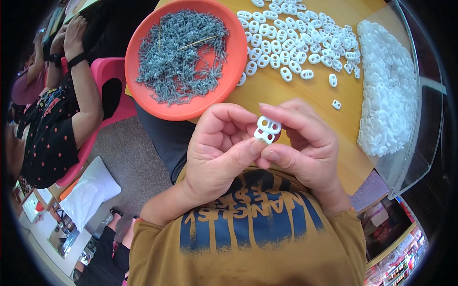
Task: Assembling small white plastic components with internal metal springs by hand.
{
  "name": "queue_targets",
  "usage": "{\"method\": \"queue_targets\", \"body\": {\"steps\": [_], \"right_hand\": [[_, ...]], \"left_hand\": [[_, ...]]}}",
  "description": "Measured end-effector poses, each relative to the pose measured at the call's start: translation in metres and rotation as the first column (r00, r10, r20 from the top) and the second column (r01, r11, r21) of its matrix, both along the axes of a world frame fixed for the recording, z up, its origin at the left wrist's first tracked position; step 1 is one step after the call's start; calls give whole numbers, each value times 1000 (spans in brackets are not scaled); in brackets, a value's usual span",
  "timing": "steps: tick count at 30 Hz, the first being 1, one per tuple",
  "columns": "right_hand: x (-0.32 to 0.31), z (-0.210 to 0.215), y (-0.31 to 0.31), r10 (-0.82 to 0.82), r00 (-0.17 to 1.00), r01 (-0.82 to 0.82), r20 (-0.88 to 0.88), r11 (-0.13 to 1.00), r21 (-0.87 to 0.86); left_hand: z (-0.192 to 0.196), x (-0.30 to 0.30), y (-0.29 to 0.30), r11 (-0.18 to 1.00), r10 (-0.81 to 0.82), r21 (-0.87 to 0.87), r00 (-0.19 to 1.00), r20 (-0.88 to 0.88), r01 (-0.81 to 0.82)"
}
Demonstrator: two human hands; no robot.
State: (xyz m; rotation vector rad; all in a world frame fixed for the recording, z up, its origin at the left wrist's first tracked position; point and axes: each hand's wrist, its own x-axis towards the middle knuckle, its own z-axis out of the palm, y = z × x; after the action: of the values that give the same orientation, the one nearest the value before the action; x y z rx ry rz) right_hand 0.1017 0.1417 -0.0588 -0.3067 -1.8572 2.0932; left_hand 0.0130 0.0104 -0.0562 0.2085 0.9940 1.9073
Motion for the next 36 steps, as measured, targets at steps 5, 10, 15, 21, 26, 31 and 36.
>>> {"method": "queue_targets", "body": {"steps": [5, 10, 15, 21, 26, 31, 36], "right_hand": [[0, 0, 2, 16, 1000, -15, 5, 998, -55], [-1, 1, 2, 15, 1000, -16, 10, 997, 69], [-3, 8, 6, 47, 998, -37, -30, 960, 276], [-2, 8, 4, 48, 995, -11, -85, 921, 390], [-2, 9, 2, 46, 996, -14, -78, 927, 374], [-1, 9, 1, 48, 994, -8, -96, 924, 383], [-1, 5, 1, 39, 991, 16, -125, 912, 410]], "left_hand": [[4, -2, -1, 999, -11, -31, 999, 33, 12], [3, -3, -2, 999, -16, -29, 999, 41, 17], [5, -3, -3, 997, -62, -51, 998, 13, 62], [7, -2, -5, 997, -77, 10, 997, 8, 77], [4, 0, -8, 997, -72, 32, 995, -67, 74], [1, 2, -9, 998, -45, 42, 990, -131, 51], [1, 4, -8, 999, -12, 51, 991, -134, 19]]}}
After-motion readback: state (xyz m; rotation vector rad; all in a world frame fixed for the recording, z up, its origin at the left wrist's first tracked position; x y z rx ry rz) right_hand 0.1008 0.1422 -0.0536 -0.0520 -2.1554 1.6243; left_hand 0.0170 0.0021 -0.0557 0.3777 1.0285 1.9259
